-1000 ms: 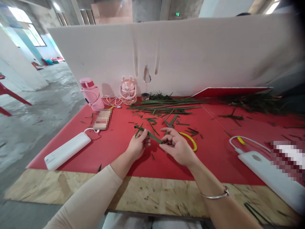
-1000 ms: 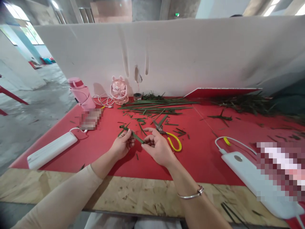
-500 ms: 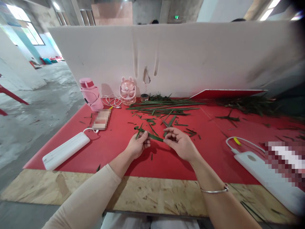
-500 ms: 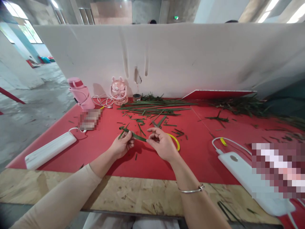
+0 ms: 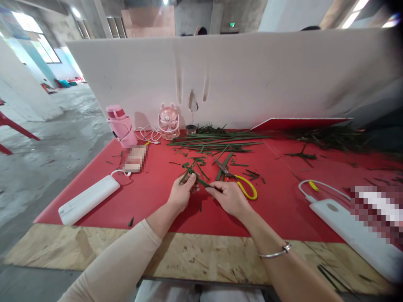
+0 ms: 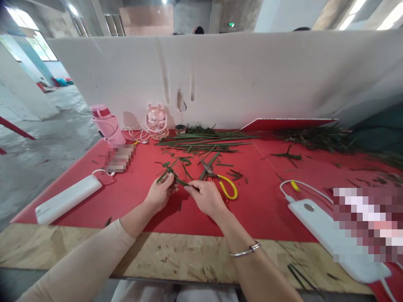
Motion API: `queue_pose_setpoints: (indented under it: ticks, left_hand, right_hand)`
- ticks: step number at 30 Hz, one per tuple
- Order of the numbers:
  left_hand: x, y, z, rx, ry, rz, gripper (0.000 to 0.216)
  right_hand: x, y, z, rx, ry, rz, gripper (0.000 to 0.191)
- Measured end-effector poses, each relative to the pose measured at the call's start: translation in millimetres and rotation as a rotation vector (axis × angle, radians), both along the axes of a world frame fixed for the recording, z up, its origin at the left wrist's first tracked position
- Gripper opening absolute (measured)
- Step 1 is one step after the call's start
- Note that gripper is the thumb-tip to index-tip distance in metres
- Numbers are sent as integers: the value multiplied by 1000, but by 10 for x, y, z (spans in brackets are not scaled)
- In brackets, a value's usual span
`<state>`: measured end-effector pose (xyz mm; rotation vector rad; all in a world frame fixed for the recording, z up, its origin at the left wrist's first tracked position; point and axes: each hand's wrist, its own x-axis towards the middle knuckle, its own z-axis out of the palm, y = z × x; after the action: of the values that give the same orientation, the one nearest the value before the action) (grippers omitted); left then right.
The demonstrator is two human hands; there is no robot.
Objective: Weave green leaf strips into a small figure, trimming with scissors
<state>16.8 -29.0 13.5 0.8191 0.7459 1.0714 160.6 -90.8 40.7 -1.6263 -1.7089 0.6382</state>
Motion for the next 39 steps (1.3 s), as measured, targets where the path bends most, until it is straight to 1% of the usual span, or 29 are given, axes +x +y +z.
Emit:
queue_pose_setpoints:
  ticks: [3, 7, 9, 12, 14, 16, 19, 22, 24, 26, 28, 29, 31, 32, 33, 34, 35, 37, 39]
  left_hand:
    - [-4, 9, 28, -48, -6, -24, 36]
    - [6, -5, 59, -39, 23, -79, 38]
    - [21, -22, 67, -49, 21, -95, 37]
    - [35, -37, 62, -81, -10, -47, 35]
    - [30, -32, 49, -67, -32, -11, 33]
    - [15, -14, 35, -48, -50, -15, 32]
    - [-9, 24, 19, -70, -62, -91, 34]
    - [-25, 58, 12, -92, -63, -136, 36]
    - [-33, 77, 10, -103, -61, -120, 37]
    - [-41, 93, 9, -109, -52, -88, 37]
    - [-43, 105, 9, -113, -45, -56, 37]
    - [-42, 110, 8, -118, -46, -40, 36]
    - [-37, 120, 6, -130, -57, -10, 36]
    - [-34, 124, 4, -129, -64, -3, 35]
    - [-32, 128, 2, -124, -69, -2, 35]
    - [-30, 132, 0, -119, -72, -6, 34]
    - [-28, 135, -2, -114, -73, -11, 34]
    - [-26, 139, -5, -113, -74, -17, 33]
    - [-24, 141, -7, -114, -80, -20, 31]
  right_hand:
    - [51, 10, 5, 55, -21, -19, 30]
    - [102, 28, 6, 123, -92, -76, 29]
    - [123, 39, 1, 144, -116, -82, 29]
    - [134, 54, -17, 139, -110, -75, 29]
    - [117, 59, -33, 102, -71, -74, 30]
    - [88, 59, -46, 55, -12, -48, 30]
    - [63, 58, -53, 31, 37, 5, 30]
    - [117, 68, -48, 37, 94, 6, 32]
    - [191, 78, -50, 24, 210, 2, 36]
    - [261, 84, -58, 26, 349, -26, 45]
    - [283, 80, -66, 28, 423, -60, 51]
    - [269, 74, -68, 18, 423, -56, 49]
    - [195, 53, -61, -30, 366, 7, 40]
    - [145, 41, -53, -52, 337, 46, 44]
    - [95, 30, -44, -62, 320, 65, 52]
    - [50, 20, -33, -67, 317, 73, 55]
    - [15, 14, -23, -61, 323, 70, 54]
    - [-16, 10, -10, -28, 347, 45, 45]
    - [-9, 17, -9, 12, 347, 24, 40]
